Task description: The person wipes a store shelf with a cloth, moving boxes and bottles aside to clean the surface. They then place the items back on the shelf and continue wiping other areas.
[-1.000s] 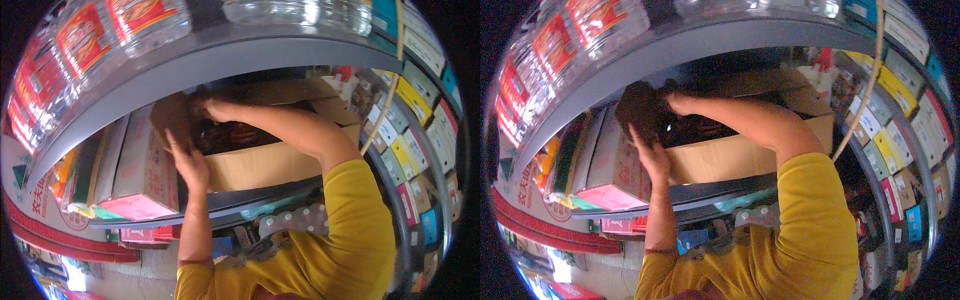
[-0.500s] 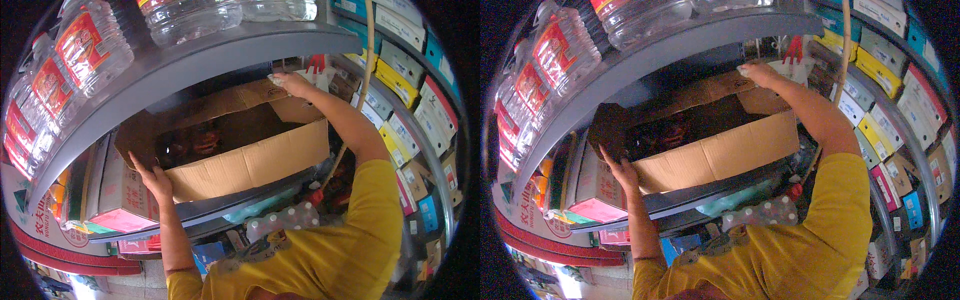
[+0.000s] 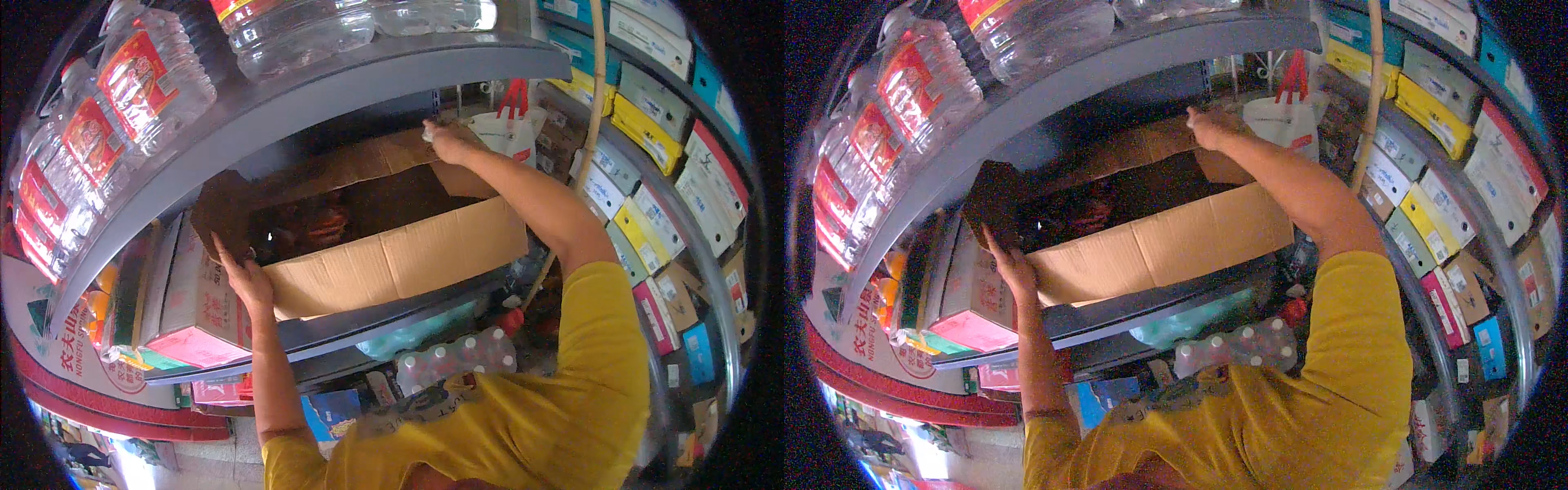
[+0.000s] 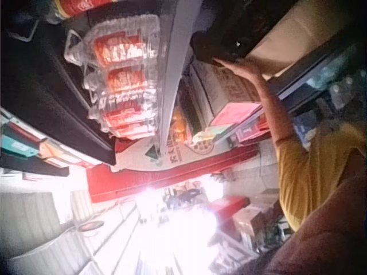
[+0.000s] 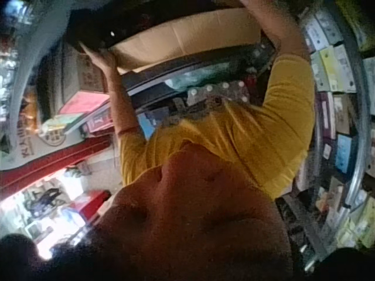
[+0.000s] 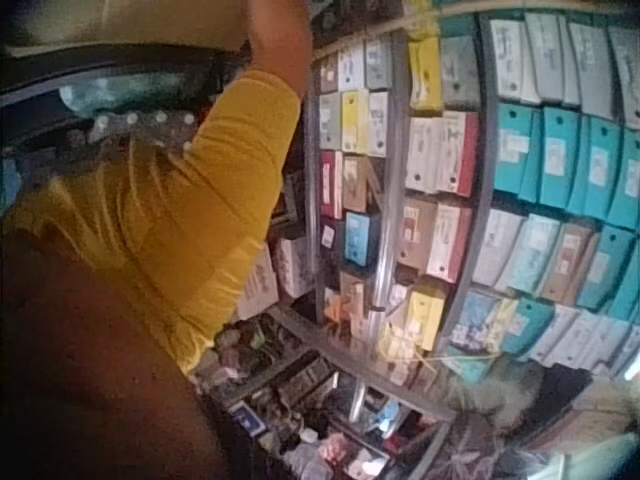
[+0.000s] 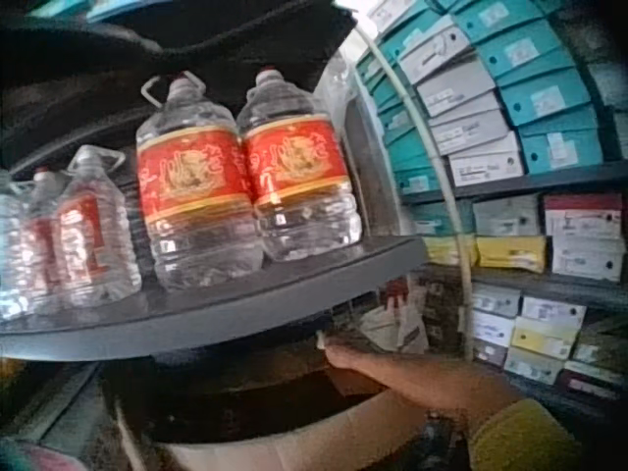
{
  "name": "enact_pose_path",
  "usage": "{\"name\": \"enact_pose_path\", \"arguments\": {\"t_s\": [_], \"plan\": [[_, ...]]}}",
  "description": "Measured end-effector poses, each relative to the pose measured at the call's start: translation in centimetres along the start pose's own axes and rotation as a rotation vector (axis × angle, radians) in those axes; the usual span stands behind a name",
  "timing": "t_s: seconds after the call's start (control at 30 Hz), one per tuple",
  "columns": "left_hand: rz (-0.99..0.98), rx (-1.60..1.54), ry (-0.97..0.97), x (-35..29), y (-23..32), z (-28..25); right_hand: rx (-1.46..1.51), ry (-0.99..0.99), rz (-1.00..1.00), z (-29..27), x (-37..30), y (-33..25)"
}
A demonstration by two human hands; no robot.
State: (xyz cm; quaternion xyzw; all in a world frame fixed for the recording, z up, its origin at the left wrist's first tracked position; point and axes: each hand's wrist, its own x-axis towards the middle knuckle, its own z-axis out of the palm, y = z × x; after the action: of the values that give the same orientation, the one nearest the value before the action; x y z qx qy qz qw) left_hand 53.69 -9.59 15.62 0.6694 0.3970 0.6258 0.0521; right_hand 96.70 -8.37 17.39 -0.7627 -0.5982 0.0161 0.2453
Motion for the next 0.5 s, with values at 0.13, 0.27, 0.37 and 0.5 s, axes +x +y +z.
{"name": "enact_pose_path", "arguments": {"t_s": [0.13, 0.27, 0.37, 0.5], "plan": [[0.013, 0.015, 0.02, -0.3, -1.2, -1.3, 0.056, -0.294, -0.104, -1.3, -4.5, -12.1], [0.049, -0.025, 0.006, -0.3, -0.2, -0.3, 0.065, -0.105, -0.415, 2.3, -4.2, -14.5], [-0.032, -0.029, -0.004, -0.3, 0.0, -0.4, 0.076, -0.113, -0.539, 2.5, -1.9, -11.3], [-0.072, 0.017, 0.008, -0.5, -0.8, -1.3, 0.443, -0.172, 0.106, -5.3, -6.7, -7.0]]}}
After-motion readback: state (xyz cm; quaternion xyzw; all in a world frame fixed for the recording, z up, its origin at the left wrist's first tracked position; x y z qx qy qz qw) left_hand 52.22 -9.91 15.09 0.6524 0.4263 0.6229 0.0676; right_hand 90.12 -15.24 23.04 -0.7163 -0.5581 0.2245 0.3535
